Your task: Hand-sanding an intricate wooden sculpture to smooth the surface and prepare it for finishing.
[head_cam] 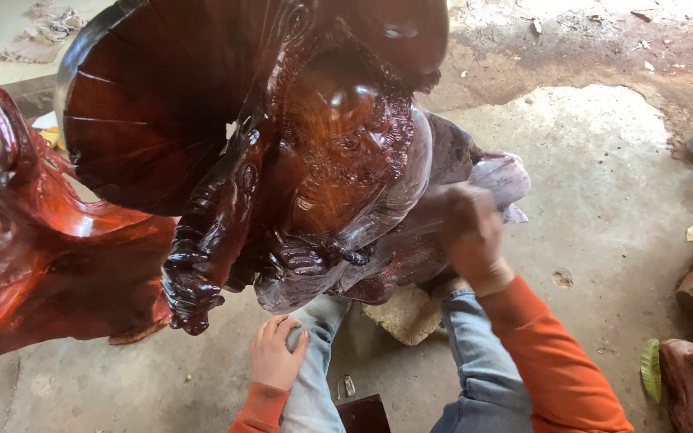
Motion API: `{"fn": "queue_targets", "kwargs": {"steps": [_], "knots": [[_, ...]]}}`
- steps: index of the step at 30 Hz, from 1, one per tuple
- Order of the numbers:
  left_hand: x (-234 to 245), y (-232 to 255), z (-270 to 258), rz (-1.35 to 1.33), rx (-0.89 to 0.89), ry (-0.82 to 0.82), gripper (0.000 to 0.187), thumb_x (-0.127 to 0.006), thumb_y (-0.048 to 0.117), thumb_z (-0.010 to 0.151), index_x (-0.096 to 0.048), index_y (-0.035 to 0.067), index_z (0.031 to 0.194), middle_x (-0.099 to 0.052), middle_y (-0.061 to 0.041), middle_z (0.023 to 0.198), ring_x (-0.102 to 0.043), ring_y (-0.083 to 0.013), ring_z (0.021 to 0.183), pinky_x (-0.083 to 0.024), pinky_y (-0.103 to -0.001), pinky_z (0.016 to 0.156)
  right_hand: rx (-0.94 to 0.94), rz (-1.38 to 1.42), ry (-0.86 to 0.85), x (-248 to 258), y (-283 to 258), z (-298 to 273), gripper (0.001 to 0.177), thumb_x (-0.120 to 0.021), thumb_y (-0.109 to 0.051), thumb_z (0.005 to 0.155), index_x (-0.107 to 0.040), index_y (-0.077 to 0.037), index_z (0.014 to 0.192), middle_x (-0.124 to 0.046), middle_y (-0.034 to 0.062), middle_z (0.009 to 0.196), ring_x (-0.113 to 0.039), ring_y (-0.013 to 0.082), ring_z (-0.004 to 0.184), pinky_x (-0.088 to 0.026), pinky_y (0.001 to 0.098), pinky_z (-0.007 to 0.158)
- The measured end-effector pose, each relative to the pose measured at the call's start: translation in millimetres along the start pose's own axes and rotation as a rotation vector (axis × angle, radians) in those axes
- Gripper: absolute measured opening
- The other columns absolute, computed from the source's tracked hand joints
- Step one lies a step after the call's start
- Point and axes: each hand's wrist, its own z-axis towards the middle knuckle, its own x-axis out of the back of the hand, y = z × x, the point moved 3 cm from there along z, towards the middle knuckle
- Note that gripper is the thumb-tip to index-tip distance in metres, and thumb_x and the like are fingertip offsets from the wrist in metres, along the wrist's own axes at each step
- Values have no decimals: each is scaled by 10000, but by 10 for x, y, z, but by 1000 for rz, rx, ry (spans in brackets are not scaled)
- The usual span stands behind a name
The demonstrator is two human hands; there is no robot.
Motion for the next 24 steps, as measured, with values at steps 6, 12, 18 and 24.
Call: {"fn": "queue_targets", "kwargs": {"steps": [6, 12, 18, 24], "knots": [[48, 55, 1, -43, -33, 12, 216, -764, 330, 784, -745, 209, 962, -661, 52, 1223, -621, -201, 1123, -486, -368, 958, -2, -185, -20, 194, 51, 115, 209, -770, 9, 924, -794, -96, 1103, -557, -1, 1029, -533, 135, 841, -467, 272, 632], [49, 88, -12, 1, -41, 33, 211, -756, 348, 787, -741, 225, 958, -656, 82, 1238, -616, -190, 1094, -506, -353, 907, -45, 515, 30, 128, -116, 213, 216, -639, 71, 957, -637, -49, 1136, -706, 86, 1064, -685, 213, 935, -604, 348, 870], [31, 60, -20, -16, -23, 22, 210, -753, 343, 794, -740, 215, 959, -655, 63, 1254, -604, -191, 1157, -483, -349, 980, -110, 423, 92, 110, -118, 167, 203, -604, 129, 951, -601, 6, 1112, -582, 116, 1042, -582, 243, 883, -542, 354, 765], [24, 58, -22, -40, -50, 44, 199, -764, 311, 783, -744, 194, 942, -667, 44, 1253, -616, -209, 1136, -501, -353, 956, 27, -304, -16, 117, 157, 69, 274, -677, 5, 956, -724, -130, 1190, -530, 26, 1025, -493, 157, 866, -468, 263, 646]]}}
